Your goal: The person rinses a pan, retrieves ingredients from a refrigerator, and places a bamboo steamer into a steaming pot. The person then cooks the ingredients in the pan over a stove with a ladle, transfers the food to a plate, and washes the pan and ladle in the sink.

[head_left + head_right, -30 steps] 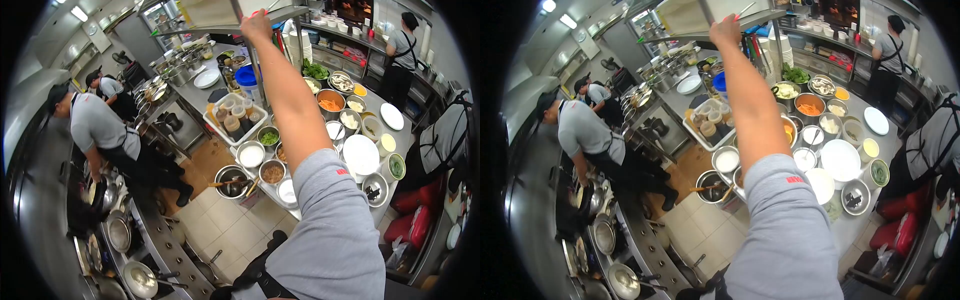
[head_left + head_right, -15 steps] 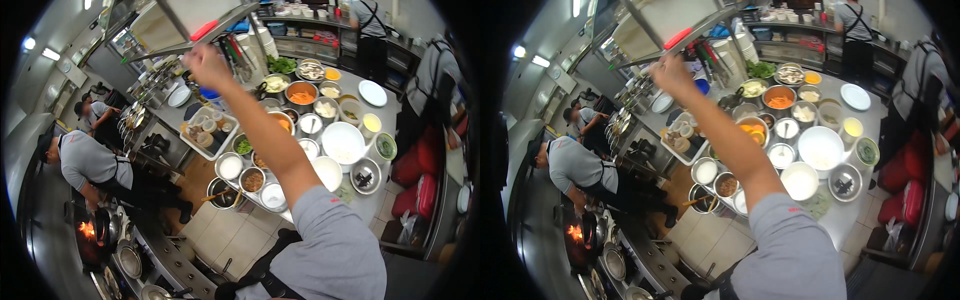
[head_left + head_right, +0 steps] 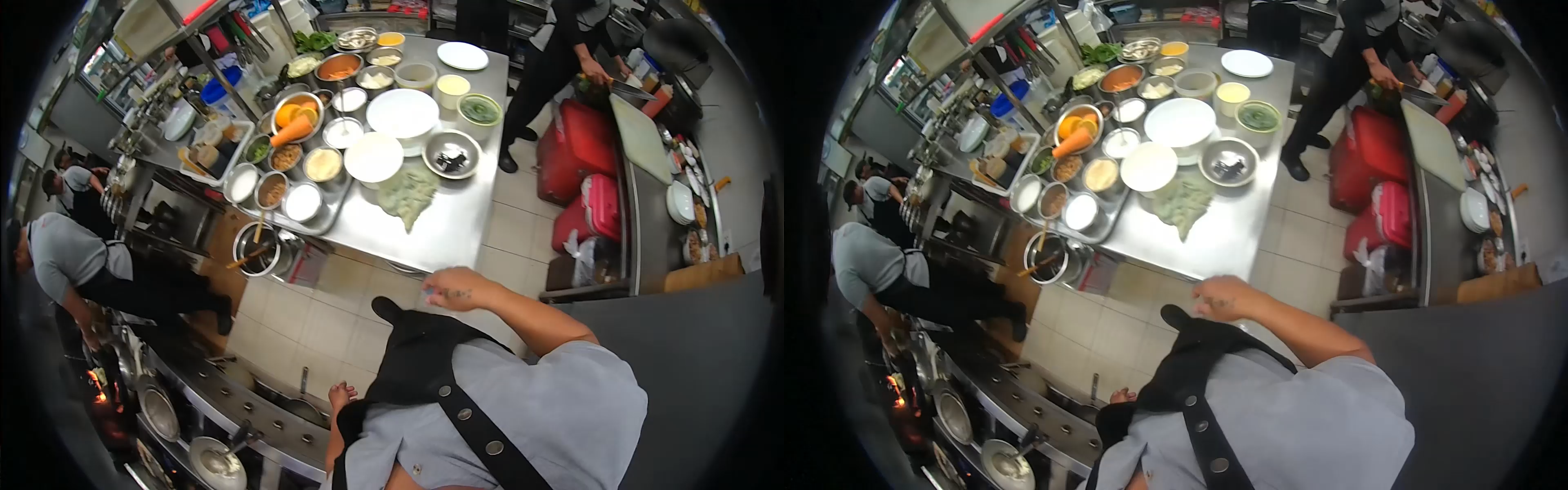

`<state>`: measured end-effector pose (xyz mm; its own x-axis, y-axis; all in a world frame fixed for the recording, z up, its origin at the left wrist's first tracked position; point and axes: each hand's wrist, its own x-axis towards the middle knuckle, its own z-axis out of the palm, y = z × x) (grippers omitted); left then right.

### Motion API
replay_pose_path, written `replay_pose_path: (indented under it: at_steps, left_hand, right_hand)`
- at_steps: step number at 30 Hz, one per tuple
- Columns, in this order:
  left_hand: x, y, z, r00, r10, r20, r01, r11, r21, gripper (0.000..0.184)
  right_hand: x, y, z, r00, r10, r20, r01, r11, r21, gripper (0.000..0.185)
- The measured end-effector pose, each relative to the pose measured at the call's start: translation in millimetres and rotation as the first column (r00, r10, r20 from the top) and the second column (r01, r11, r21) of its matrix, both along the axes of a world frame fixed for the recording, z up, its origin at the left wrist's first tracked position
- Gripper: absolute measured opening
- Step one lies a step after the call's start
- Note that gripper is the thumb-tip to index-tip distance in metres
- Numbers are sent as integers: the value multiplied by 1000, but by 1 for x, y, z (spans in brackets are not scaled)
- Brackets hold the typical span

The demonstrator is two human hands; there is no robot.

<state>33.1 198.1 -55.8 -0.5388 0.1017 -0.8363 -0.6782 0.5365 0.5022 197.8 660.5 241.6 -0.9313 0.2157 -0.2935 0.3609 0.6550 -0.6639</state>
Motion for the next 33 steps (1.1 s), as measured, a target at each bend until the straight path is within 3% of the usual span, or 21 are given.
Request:
replay_pose_path:
  at_steps: [1,2,5,7,8,10,11,13,15,18,19,20,21,22,23,24,25,26,27,31,33]
  left_hand:
    - [19,-1,-6,988,-154,11,154,988,4,21]
    - [50,28,38,1000,-14,-1,14,997,-73,16]
    - [84,-21,-72,963,-267,-36,269,954,130,21]
    - [106,-29,-90,974,-200,-111,212,971,113,26]
    - [115,-28,-90,979,-127,-162,137,989,57,25]
    - [130,-24,-89,978,-54,-199,52,999,-15,21]
    - [132,-23,-86,982,-52,-181,46,998,-35,20]
    - [138,-28,-78,990,-40,-137,29,996,-79,18]
    - [161,-26,-69,996,7,-89,-18,992,-121,20]
    - [180,5,-8,985,120,-121,-138,979,-152,24]
    - [187,29,24,974,170,-151,-189,974,-123,25]
    - [202,41,33,960,199,-196,-217,974,-72,22]
    - [209,80,72,874,428,-230,-434,900,26,18]
    - [218,95,80,896,341,-284,-348,937,27,18]
    - [227,120,104,834,464,-299,-429,886,176,11]
    - [237,131,94,861,374,-346,-304,922,241,10]
    - [244,161,145,836,491,-246,-380,841,385,11]
    - [255,176,132,785,584,-208,-413,742,527,14]
    - [259,186,155,864,393,-314,-223,859,460,24]
    - [250,218,226,817,525,-238,-336,769,544,48]
    - [254,215,236,747,643,-170,-416,651,635,51]
  right_hand:
    - [15,8,0,999,-50,-4,50,999,2,30]
    - [25,15,4,987,-159,-36,159,987,-21,25]
    - [37,55,-10,880,-397,-261,405,914,-25,20]
    - [31,87,-8,781,-425,-458,531,837,129,20]
    - [25,110,-18,697,-552,-457,658,747,101,26]
    - [8,155,-31,536,-772,-342,842,517,151,34]
    - [-3,187,-49,475,-853,-217,880,465,97,44]
    - [-19,218,-59,393,-919,18,915,389,-104,43]
    - [-35,230,-73,327,-940,98,908,284,-310,39]
    - [-43,256,-120,304,-951,59,808,225,-544,30]
    - [-33,247,-100,355,-933,51,756,255,-603,32]
    - [-34,270,-137,370,-929,3,718,284,-635,35]
    - [-18,270,-130,417,-907,-61,679,355,-643,34]
    - [-4,288,-145,551,-822,-145,621,520,-587,34]
    - [7,279,-126,578,-802,-153,524,509,-683,32]
    - [12,285,-119,628,-771,-107,592,562,-578,31]
    - [18,288,-129,655,-733,-183,543,625,-561,30]
    - [21,265,-112,713,-659,-240,521,727,-448,28]
    - [31,234,-88,809,-553,-201,492,823,-284,23]
    - [-7,134,-103,995,-22,-100,-47,768,-638,20]
    - [-14,57,-77,960,269,-73,-256,748,-612,23]
